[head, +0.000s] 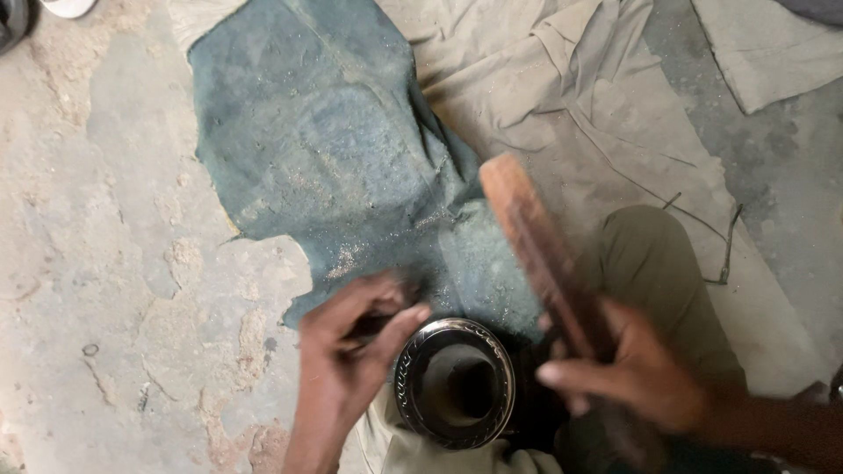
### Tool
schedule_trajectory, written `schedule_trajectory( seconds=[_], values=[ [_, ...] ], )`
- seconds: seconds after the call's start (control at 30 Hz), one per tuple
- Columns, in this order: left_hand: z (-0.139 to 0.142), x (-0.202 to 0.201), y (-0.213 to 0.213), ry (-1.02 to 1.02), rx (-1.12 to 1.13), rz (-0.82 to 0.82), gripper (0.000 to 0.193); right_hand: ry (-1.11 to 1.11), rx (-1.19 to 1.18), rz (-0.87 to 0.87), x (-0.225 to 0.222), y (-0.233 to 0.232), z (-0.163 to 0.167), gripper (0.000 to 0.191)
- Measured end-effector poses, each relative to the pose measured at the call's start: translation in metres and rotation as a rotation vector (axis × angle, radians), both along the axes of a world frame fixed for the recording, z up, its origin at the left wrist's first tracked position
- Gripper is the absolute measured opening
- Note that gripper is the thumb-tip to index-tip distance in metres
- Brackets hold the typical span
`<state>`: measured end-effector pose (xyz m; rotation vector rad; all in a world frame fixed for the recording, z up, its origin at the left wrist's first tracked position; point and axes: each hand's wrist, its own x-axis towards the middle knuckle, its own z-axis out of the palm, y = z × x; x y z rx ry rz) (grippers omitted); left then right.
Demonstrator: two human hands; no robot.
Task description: The person sits on the floor and repeatedly strikes the rim of a cylindrical metal object with a wooden mallet. The object is held steady with the left hand while the right hand delivers repeated blows to shape or flatten the rim.
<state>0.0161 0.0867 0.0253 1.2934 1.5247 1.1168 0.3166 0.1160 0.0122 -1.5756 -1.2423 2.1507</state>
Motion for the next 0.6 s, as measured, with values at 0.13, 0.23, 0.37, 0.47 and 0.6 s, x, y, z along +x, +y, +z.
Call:
schedule_trajectory(
  seconds=[0.13,0.23,0.37,0.47,0.6],
  values=[
    [-0.019,-0.003,-0.013,-0.122,-0.071,0.044,0.026,-0.294,0.359,0.281,0.042,0.04,0.011,0.076],
    [-0.027,0.004,-0.012,-0.045,-0.117,0.007,0.025,-0.321,0.783,0.4,0.061,0.053,0.022,0.077],
    [-0.025,0.009,-0.006,0.084,-0.084,-0.054,0.027,-0.347,0.379,0.366,0.063,0.059,0.033,0.055],
    [-0.02,0.009,-0.004,0.054,-0.006,-0.091,0.03,-0.322,0.45,0.408,0.056,0.063,0.044,0.049],
    [-0.019,0.01,-0.005,0.064,-0.025,-0.079,0.033,-0.333,0.602,0.44,0.033,0.073,0.056,0.056]
  ],
)
